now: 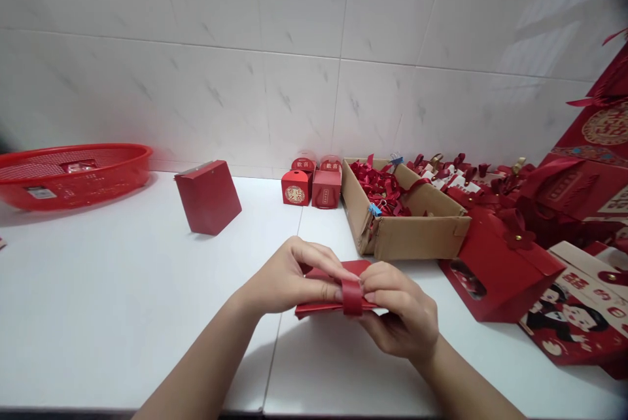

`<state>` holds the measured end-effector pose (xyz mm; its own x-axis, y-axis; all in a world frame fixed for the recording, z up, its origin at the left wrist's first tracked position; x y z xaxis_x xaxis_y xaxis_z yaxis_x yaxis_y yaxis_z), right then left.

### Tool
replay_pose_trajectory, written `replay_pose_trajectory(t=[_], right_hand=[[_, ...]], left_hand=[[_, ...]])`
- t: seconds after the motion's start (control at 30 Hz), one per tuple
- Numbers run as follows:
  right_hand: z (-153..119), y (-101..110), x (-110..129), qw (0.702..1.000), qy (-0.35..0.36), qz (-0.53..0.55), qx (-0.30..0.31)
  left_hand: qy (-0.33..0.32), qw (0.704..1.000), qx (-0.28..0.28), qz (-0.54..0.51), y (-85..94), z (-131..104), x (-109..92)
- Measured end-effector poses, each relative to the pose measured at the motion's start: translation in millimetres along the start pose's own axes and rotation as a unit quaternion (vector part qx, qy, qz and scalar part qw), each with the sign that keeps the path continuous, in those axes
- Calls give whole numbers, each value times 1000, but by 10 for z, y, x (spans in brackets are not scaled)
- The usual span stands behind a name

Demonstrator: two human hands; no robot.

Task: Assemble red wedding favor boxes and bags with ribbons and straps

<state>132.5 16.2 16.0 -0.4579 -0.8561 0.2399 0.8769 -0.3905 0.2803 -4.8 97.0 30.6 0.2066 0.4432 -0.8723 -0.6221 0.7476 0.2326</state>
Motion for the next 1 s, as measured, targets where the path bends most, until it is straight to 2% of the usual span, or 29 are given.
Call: replay_pose_trajectory(t=[0.1, 0.3, 0.47, 0.7, 0.9, 1.0], right_hand=[[18, 12, 20, 1000, 2, -14, 1], [33, 19, 32, 1000, 1, -21, -5], [21, 19, 6, 999, 16, -3, -31], [12, 16, -17, 999, 12, 4, -40], [18, 13, -24, 999, 5, 8, -36], [14, 9, -31, 999, -1, 6, -36]], left_hand=[[28, 999, -12, 14, 12, -11, 8], [-4, 998, -60, 8, 4, 20, -35], [11, 994, -103, -29, 13, -3, -29], [7, 993, -91, -79, 28, 5, -23], [1, 990, -105, -98, 35, -6, -11], [1, 988, -80, -131, 9, -17, -2]])
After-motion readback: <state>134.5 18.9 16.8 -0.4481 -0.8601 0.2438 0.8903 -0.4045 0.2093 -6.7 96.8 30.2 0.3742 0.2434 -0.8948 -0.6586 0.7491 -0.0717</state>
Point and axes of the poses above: each hand's wrist, its own z-axis towards the middle knuckle, its own y-axis out of the back of the hand, x = y × z, the point moved 4 cm from there along z, towards the middle knuckle, and after that the axes turned 9 degrees about -y, right-handed, at the moved point
